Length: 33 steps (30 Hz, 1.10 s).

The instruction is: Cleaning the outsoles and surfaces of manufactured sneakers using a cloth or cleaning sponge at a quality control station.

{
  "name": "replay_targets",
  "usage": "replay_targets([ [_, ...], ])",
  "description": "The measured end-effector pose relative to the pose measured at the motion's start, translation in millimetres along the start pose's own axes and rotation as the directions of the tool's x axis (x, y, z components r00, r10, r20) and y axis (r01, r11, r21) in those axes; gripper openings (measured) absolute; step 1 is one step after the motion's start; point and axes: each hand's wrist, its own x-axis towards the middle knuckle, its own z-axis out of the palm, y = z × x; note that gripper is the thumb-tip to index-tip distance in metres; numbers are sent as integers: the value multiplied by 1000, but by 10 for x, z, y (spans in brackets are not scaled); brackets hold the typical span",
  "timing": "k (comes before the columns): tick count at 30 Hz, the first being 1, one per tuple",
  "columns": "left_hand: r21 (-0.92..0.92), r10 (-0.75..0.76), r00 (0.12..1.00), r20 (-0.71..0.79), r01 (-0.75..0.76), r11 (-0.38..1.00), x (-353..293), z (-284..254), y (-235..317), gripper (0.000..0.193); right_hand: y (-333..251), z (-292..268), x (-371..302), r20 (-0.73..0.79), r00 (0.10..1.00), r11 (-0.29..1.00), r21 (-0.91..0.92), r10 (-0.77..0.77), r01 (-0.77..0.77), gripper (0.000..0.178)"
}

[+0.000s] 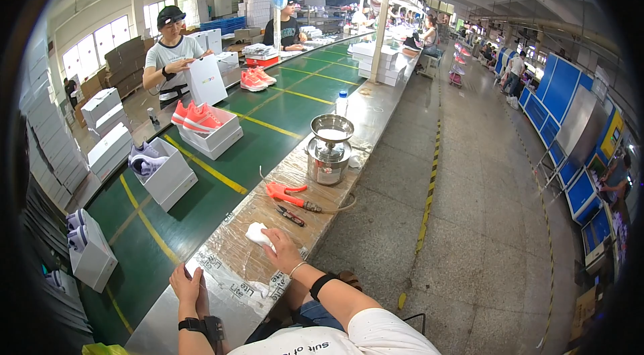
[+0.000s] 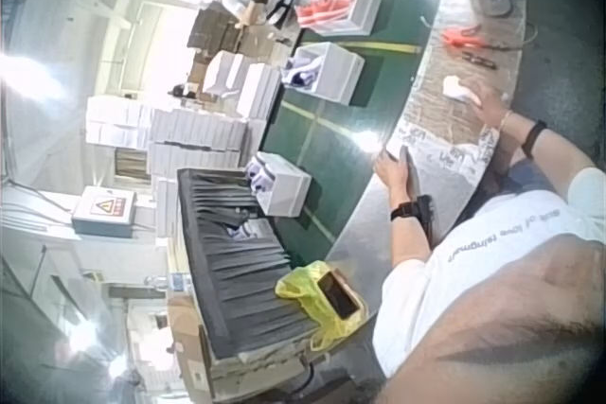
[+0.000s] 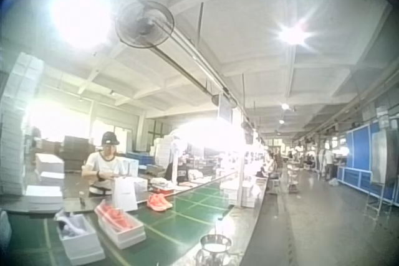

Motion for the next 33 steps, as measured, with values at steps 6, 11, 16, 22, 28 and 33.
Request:
replay_targets([
  [6,7,16,1000,-2,-16,1000,29,39,17,61,34,-18,23,-11,1000,1000,-2,-4,4,42],
  [11,2,13,1000,-3,-13,1000,15,73,-12,62,43,-8,-12,-9,1000,1000,0,4,-4,42],
  [16,-1,17,1000,-8,-17,1000,55,111,26,62,91,-28,42,-9,1000,1000,5,0,0,41],
  [22,12,24,1000,-13,-24,1000,65,119,9,62,89,-22,49,-6,1000,1000,14,4,-4,42],
  [28,12,20,1000,-12,-20,1000,104,137,55,62,145,-17,88,-10,1000,1000,6,-6,6,42],
  [33,5,12,1000,6,-12,1000,106,140,61,62,142,-19,82,-13,1000,1000,7,-7,8,42],
])
